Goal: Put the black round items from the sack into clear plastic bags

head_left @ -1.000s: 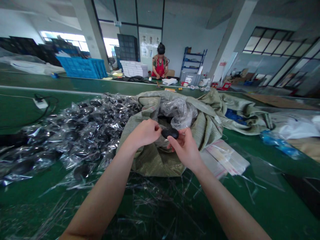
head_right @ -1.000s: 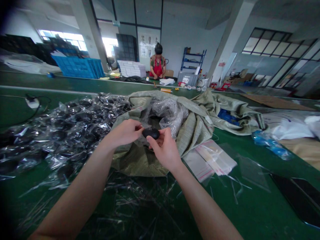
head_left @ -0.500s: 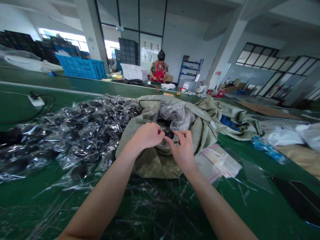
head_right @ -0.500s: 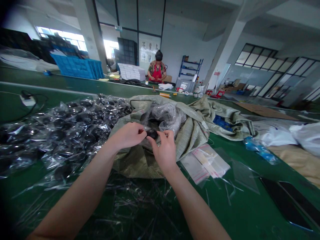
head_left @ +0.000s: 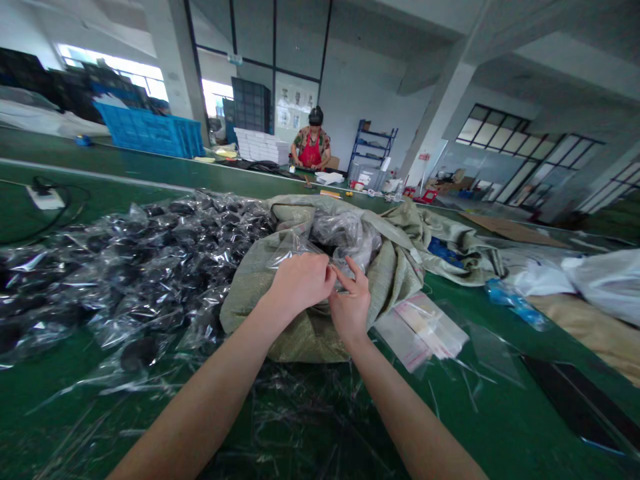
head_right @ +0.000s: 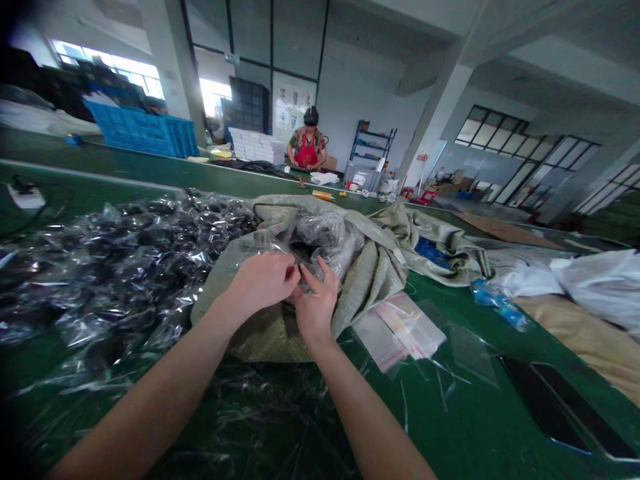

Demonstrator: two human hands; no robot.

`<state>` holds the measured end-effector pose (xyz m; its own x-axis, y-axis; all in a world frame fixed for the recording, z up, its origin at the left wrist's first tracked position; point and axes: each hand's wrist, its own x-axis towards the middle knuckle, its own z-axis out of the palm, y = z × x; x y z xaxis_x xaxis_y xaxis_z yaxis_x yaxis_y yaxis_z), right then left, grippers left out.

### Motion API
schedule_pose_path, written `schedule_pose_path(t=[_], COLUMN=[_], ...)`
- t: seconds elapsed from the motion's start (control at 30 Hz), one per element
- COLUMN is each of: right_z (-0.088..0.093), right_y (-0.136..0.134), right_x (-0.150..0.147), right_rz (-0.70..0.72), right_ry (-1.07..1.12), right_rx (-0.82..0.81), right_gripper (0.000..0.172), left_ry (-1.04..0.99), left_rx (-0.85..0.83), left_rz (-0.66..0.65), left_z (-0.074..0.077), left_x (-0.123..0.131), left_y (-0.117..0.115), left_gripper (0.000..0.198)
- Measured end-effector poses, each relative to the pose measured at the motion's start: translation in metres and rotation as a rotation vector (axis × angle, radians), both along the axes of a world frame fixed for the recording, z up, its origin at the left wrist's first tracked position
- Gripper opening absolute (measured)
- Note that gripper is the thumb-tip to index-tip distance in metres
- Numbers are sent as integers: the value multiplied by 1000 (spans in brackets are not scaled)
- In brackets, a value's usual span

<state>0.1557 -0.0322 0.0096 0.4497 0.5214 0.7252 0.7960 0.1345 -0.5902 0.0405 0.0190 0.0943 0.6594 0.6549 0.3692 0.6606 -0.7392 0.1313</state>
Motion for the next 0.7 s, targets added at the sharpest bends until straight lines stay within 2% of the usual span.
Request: schedule_pose_path(t=[0.1,0.23,0.3,0.4,0.5,0.6,0.7], right_z=[-4,-5,-4,-1,2,4,7], right_y=[1,4,6,11,15,16,15], right_x=[2,4,6,12,20,22,19], right_rz=[27,33,20,-48,-94,-3,86], right_ry=[-98,18,100,261,519,770,908], right_rx=[47,122,152,163,171,206,221], right_gripper=[29,36,33,26,37,47,45], left_ry=[-7,-21,-42,-57,-62,-110,-165], left_rx=[34,70,85,52,-49,-135,-175], left_rz=[-35,-78,-82,-76,-65,-76,-134], left_z=[-1,-4,-5,-7,-11,-19,-27], left_x=[1,4,5,5,8,14,22], left_y=[-3,-7,-8,-7,-2,3,7], left_gripper=[32,31,32,37,47,52,47])
